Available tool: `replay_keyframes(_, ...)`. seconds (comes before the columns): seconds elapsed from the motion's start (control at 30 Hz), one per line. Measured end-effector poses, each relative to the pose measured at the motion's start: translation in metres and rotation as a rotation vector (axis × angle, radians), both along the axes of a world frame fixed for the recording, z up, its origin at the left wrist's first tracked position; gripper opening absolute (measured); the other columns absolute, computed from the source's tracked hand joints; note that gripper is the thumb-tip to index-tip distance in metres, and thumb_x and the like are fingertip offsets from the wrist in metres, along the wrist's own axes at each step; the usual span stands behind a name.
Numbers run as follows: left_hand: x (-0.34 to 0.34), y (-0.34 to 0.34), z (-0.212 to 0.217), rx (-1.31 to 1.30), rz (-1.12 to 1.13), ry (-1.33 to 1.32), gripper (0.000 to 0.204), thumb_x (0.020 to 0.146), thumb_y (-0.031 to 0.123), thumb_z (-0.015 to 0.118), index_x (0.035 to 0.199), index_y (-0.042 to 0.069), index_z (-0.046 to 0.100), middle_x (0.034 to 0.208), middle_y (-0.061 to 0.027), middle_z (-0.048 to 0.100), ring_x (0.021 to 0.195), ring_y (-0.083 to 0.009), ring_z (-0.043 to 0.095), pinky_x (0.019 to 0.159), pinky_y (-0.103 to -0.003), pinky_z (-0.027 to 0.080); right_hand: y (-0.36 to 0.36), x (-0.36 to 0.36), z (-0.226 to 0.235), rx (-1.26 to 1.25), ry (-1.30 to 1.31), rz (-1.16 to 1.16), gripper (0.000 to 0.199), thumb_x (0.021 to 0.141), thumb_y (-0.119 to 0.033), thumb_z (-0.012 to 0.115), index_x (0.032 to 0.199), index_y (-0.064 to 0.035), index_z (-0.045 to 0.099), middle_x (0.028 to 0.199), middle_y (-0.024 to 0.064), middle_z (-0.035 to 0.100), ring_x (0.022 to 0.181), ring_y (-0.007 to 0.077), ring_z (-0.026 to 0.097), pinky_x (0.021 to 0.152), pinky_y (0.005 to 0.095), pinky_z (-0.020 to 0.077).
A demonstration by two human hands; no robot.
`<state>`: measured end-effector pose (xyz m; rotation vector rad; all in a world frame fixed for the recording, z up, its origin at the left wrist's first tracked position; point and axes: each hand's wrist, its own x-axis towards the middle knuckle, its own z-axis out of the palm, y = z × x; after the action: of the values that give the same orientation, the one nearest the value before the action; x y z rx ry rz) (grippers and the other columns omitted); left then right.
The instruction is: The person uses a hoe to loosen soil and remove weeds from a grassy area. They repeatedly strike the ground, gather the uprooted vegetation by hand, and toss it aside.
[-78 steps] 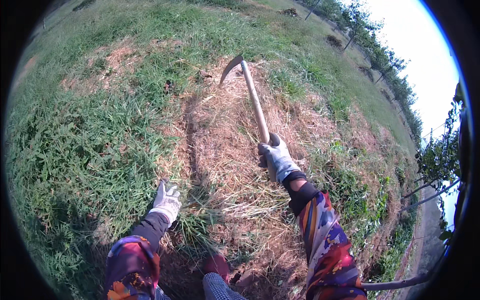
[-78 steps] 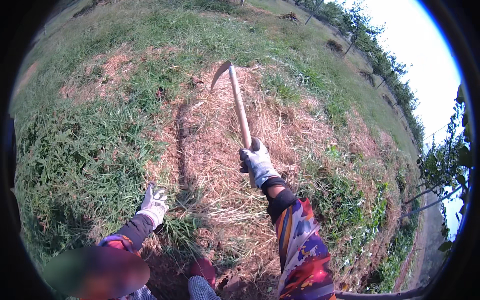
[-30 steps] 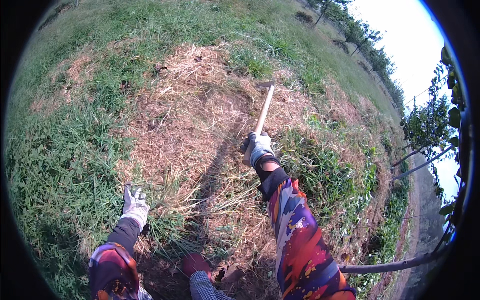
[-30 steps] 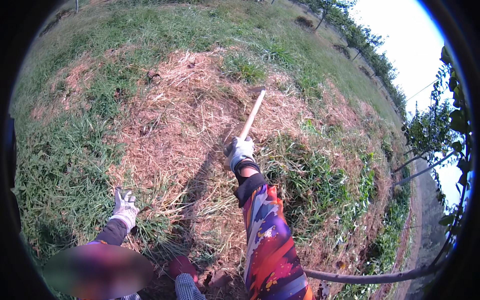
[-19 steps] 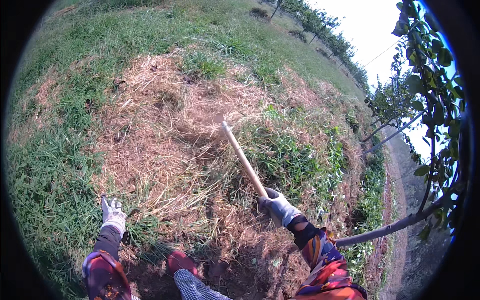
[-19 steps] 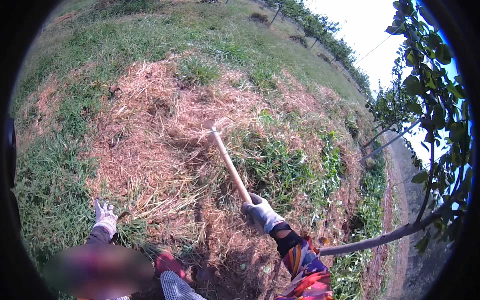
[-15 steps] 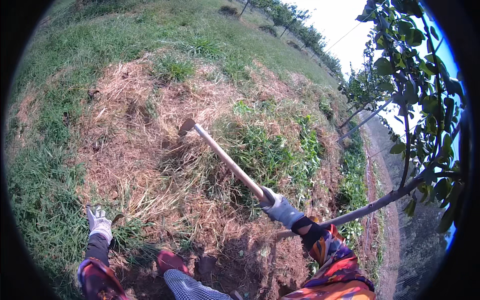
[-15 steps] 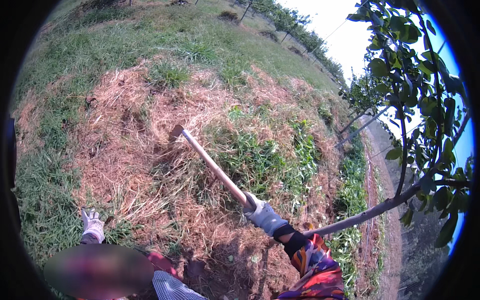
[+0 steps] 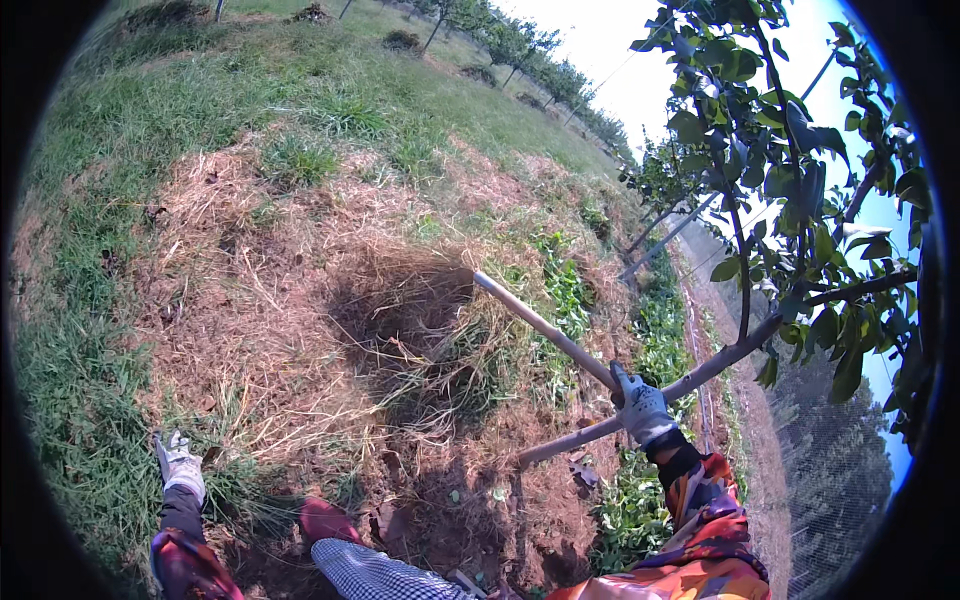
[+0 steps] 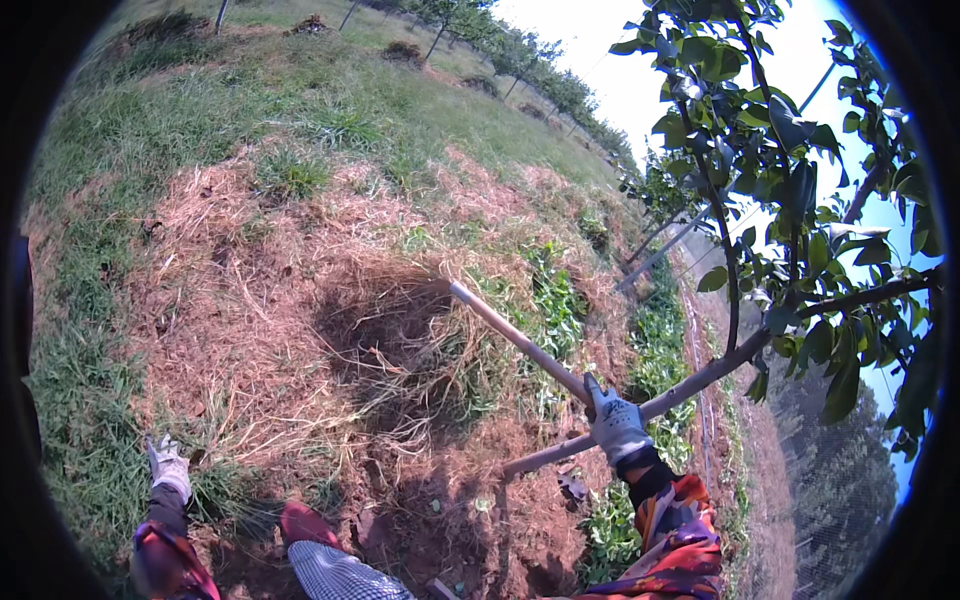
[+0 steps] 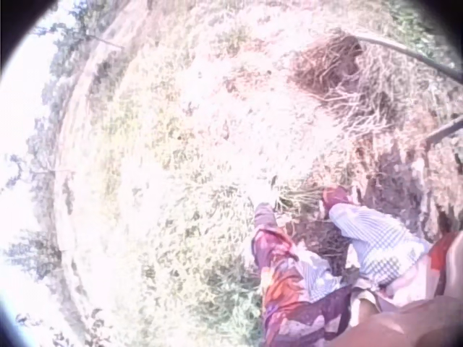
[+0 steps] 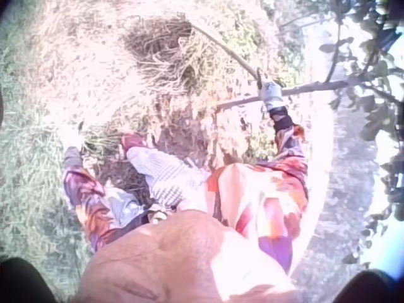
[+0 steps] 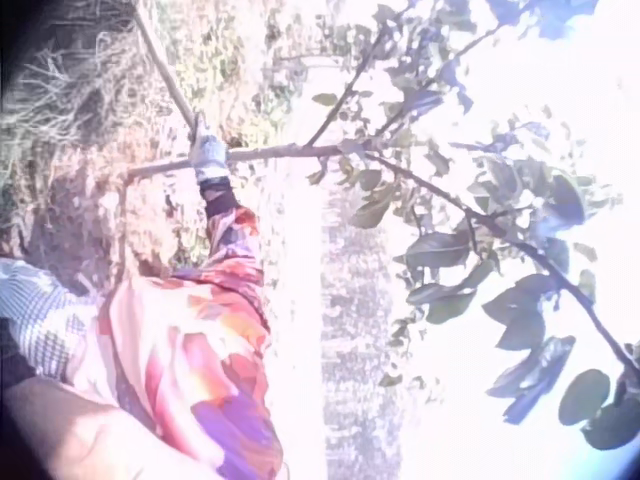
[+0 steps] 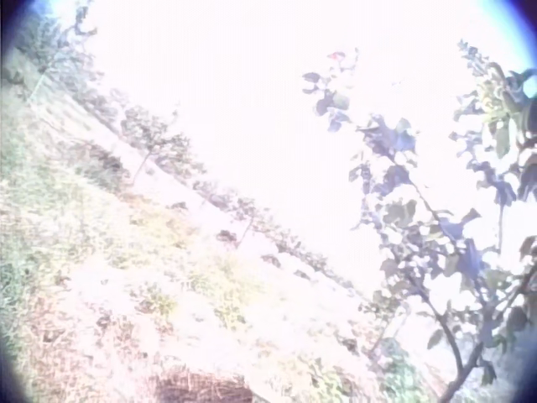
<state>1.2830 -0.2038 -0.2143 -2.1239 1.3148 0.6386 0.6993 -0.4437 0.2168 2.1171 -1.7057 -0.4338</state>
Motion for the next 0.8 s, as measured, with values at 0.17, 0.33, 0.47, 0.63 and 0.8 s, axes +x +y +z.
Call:
replay_keyframes(0.17,0.007,0.007,-0.003,-0.018,0.024,0.006,0.048,0.088,0.039,0.025,0.134,0.025,0.025,0.143,0.0065,0.013,0.133,-0.0161,0.006,0.098,-0.063,-0.003,-0.056,-0.042,-0.051,-0.142,-0.225,-0.153,0.049,0.075,-0.017,0.054,0.122,-0.0110,0.040,0.083,0.0155,0.060,0.074,0.0330,0.059,0.066,0.0397,0.0474)
replay_keyframes(0.33,-0.007,0.004,0.015,-0.016,0.008,0.047,0.049,0.088,0.042,0.026,0.132,0.022,0.030,0.142,0.0064,0.015,0.132,-0.0160,0.007,0.098,-0.062,-0.005,-0.105,-0.016,-0.157,0.118,-1.550,-0.749,0.014,0.077,-0.011,0.053,0.088,-0.0087,0.046,0.053,0.0016,0.043,0.042,0.0176,0.045,0.039,0.0321,0.0430)
replay_keyframes(0.47,0.001,0.013,0.008,-0.071,-0.030,-0.026,0.043,0.089,0.039,0.028,0.129,0.026,0.037,0.141,0.0058,0.018,0.132,-0.0179,0.008,0.099,-0.062,-0.003,-0.102,0.019,-0.196,0.132,-1.651,-0.910,0.010,0.081,-0.014,0.052,0.085,-0.0077,0.045,0.055,0.0029,0.046,0.044,0.0195,0.048,0.041,0.0328,0.0455)
replay_keyframes(0.63,0.000,0.010,-0.007,-0.077,-0.044,-0.052,0.041,0.089,0.037,0.028,0.127,0.027,0.039,0.141,0.0057,0.020,0.132,-0.0186,0.009,0.099,-0.062,-0.002,-0.106,-0.031,-0.143,0.222,-1.556,-0.681,0.011,0.079,-0.010,0.054,0.086,-0.0058,0.046,0.055,0.0031,0.045,0.043,0.0179,0.047,0.039,0.0321,0.0443)
replay_keyframes(0.8,-0.013,0.016,0.045,-0.052,-0.126,-0.140,0.036,0.087,0.030,0.034,0.121,0.028,0.047,0.140,0.0049,0.023,0.132,-0.0197,0.011,0.097,-0.064,-0.002,-0.057,-0.006,-0.065,0.035,-1.346,-0.471,0.032,0.075,-0.006,0.056,0.106,-0.0065,0.048,0.055,0.0032,0.047,0.039,0.0153,0.047,0.034,0.0300,0.0426)
